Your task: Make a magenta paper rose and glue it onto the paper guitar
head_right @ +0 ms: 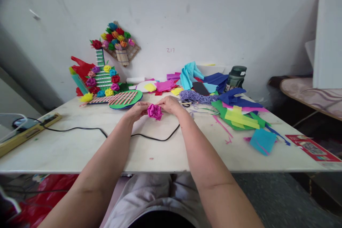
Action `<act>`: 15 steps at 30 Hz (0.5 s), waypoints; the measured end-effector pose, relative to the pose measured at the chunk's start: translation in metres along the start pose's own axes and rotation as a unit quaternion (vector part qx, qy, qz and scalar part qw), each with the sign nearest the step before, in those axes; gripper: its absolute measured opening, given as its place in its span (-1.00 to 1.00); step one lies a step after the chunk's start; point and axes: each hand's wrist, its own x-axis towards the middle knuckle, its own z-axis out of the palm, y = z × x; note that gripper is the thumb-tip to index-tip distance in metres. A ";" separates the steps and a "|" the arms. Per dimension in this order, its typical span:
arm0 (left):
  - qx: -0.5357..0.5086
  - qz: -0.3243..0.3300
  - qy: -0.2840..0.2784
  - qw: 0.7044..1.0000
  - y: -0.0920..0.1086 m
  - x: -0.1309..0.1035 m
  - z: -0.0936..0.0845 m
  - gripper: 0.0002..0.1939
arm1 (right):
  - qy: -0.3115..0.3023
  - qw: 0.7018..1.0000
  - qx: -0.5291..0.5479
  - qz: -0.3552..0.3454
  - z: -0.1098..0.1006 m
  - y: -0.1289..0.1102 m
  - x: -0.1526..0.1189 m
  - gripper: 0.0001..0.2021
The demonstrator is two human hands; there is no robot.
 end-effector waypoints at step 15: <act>0.064 0.036 0.000 0.997 -0.008 0.006 -0.004 -0.71 | -0.026 0.999 0.020 0.009 0.000 -0.002 0.000 -0.77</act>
